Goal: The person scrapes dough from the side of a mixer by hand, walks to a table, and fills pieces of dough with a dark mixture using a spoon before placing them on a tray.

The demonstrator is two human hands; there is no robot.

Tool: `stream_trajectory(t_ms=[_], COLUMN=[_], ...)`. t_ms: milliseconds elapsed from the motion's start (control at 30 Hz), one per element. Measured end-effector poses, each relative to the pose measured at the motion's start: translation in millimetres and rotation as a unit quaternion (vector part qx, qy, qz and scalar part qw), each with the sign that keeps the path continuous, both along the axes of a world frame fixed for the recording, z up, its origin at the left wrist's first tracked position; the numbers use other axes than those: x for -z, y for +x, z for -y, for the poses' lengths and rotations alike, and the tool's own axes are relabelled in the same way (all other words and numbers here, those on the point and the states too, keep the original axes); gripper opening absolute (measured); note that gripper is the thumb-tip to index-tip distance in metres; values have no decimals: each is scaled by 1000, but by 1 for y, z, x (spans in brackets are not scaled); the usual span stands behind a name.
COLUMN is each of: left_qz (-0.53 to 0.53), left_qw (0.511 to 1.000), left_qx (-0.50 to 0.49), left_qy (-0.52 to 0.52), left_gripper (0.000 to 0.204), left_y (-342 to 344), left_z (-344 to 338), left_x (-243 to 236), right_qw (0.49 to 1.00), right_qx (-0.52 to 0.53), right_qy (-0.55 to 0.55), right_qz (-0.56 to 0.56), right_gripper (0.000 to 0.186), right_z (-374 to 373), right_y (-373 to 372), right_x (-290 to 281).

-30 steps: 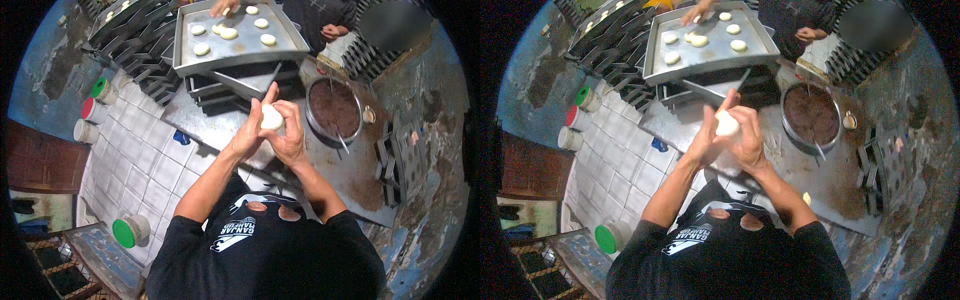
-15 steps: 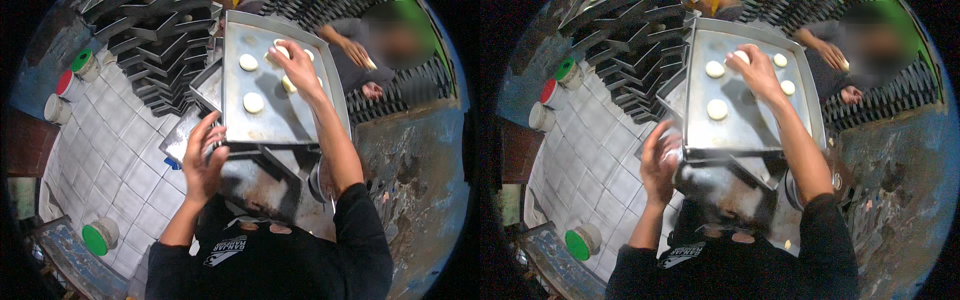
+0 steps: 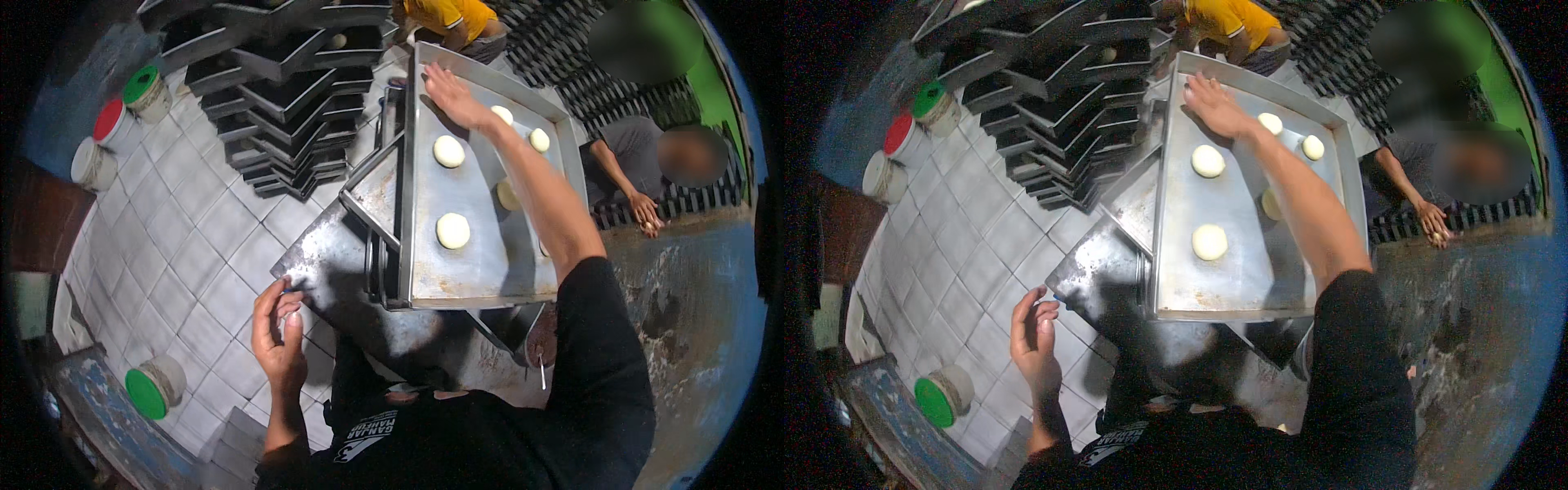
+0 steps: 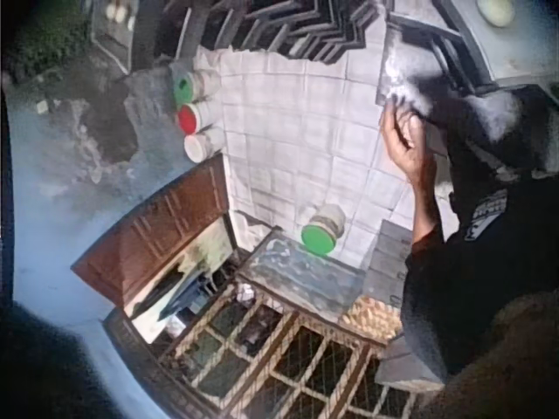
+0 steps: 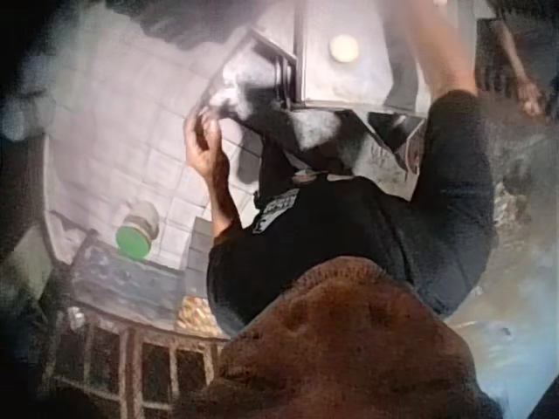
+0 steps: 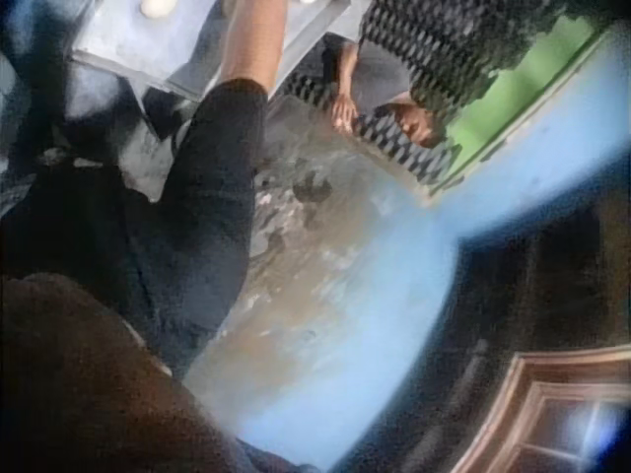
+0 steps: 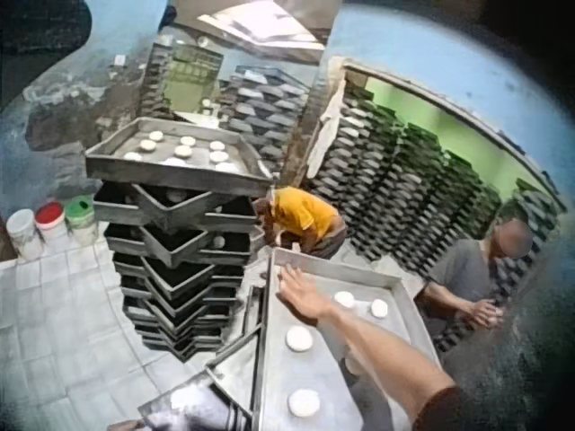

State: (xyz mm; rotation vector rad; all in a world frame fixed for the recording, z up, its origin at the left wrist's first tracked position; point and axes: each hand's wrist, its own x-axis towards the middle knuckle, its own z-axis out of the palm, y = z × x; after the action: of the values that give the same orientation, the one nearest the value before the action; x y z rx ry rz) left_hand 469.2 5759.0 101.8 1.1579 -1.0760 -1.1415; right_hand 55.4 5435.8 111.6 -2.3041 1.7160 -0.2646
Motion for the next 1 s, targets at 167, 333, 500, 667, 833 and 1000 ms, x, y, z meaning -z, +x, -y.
stream_trajectory(t_ms=[167,333,500,667,833,1000], left_qz=[47,66,15,-149,-156,-142], left_qw=[994,977,957,924,922,889], left_qx=[47,127,242,343,355,417], left_qy=[-81,-156,-159,81,24,124], left_gripper=[38,30,30,39,30,36], left_y=[-16,-55,-140,-227,-279,-295], left_z=[-1,-20,-66,-155,-279,-387], left_x=[-29,-54,-71,-66,-21,-6], right_qw=[889,971,947,971,909,724], right_qx=[132,89,207,120,270,476], right_qy=[120,221,61,-141,-249,-218], right_qz=[422,36,238,153,196,450], right_gripper=[71,42,39,40,28,24], right_z=[-41,-184,-336,-530,-684,-805], right_y=[-38,-95,-47,46,65,66], right_x=[-109,-85,-114,-125,-96,-9])
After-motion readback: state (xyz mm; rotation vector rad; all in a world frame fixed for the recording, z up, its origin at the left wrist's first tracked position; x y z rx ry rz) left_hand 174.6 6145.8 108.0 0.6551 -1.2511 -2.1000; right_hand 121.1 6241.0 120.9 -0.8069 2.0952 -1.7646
